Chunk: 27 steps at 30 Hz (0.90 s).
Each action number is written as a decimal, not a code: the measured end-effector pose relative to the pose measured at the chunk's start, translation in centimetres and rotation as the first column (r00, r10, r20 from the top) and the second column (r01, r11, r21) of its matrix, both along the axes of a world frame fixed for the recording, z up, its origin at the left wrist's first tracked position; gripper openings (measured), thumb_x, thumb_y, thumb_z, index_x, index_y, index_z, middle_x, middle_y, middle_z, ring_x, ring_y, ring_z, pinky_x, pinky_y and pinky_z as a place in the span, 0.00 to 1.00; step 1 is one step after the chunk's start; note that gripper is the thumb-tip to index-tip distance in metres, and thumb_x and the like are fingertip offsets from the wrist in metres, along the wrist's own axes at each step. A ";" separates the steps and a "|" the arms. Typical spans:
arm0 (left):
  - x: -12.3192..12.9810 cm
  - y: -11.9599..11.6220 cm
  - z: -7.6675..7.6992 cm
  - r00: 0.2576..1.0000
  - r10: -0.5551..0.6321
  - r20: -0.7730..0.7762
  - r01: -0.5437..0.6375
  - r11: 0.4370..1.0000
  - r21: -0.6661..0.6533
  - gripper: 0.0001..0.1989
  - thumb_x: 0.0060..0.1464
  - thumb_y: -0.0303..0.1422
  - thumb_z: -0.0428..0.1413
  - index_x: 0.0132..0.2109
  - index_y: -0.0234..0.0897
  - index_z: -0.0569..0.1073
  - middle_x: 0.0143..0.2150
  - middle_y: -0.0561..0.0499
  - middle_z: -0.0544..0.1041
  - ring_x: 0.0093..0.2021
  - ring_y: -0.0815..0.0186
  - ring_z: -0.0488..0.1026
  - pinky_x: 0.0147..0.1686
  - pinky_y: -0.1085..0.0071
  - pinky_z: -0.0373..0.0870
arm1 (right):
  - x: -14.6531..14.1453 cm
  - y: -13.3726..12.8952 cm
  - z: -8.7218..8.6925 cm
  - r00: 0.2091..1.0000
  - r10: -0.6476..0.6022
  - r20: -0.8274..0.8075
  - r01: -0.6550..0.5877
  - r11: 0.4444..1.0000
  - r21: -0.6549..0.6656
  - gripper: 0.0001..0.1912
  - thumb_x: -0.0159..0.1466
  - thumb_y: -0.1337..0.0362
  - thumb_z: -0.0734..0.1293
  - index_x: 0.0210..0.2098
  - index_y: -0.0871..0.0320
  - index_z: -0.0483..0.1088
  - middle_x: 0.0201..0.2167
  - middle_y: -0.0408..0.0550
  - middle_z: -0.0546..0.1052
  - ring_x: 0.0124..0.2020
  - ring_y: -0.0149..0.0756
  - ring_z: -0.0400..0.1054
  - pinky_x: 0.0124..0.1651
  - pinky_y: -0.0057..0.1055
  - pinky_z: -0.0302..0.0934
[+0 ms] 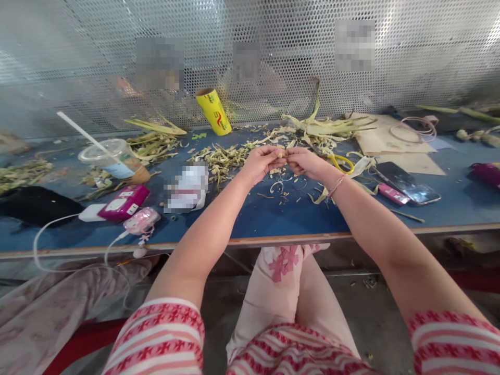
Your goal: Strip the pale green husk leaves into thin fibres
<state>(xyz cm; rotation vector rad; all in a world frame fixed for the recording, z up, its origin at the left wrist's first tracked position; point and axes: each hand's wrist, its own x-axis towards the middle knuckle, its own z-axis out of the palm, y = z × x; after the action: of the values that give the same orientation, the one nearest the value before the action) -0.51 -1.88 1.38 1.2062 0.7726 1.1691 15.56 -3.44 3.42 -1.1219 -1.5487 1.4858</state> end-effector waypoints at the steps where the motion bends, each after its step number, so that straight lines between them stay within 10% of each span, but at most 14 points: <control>1: 0.0 0.1 0.0 0.999 0.037 0.009 -0.037 0.999 -0.005 0.04 0.54 0.26 0.63 0.32 0.33 0.75 0.27 0.55 0.78 0.26 0.77 0.76 0.35 0.78 0.76 | 0.0 0.0 0.0 1.000 0.007 0.013 -0.007 1.000 0.012 0.12 0.66 0.75 0.58 0.28 0.57 0.60 0.12 0.30 0.51 0.12 0.20 0.39 0.16 0.20 0.35; 8: -0.1 0.7 -0.1 0.948 0.316 -0.019 -0.317 0.948 -0.029 0.08 0.57 0.24 0.59 0.30 0.35 0.72 0.21 0.59 0.72 0.19 0.78 0.68 0.25 0.78 0.68 | -0.3 0.5 -0.9 0.993 0.086 0.083 -0.101 0.974 0.202 0.12 0.68 0.68 0.58 0.27 0.56 0.61 0.10 0.31 0.51 0.12 0.23 0.41 0.17 0.23 0.38; 19: 0.2 1.5 -0.5 0.925 0.373 0.071 -0.378 0.920 0.100 0.15 0.55 0.21 0.57 0.22 0.34 0.67 0.18 0.58 0.67 0.19 0.79 0.62 0.24 0.79 0.60 | -1.6 -0.7 -0.4 0.889 -0.088 0.448 -0.202 0.804 0.559 0.11 0.66 0.67 0.59 0.25 0.57 0.61 0.21 0.38 0.60 0.26 0.29 0.54 0.33 0.29 0.48; 27: 0.5 1.0 -0.2 0.907 0.421 -0.013 -0.414 0.897 0.151 0.18 0.54 0.20 0.56 0.19 0.36 0.64 0.15 0.59 0.62 0.18 0.77 0.58 0.23 0.76 0.56 | -1.4 -0.8 -0.2 0.875 -0.014 0.484 -0.276 0.807 0.522 0.14 0.65 0.68 0.60 0.23 0.56 0.55 0.22 0.38 0.59 0.27 0.28 0.53 0.33 0.28 0.47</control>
<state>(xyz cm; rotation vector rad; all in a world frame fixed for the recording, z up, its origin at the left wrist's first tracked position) -0.03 -0.91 1.17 1.2228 1.0309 1.5774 14.17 -4.20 3.22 -1.0435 -2.2613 0.7225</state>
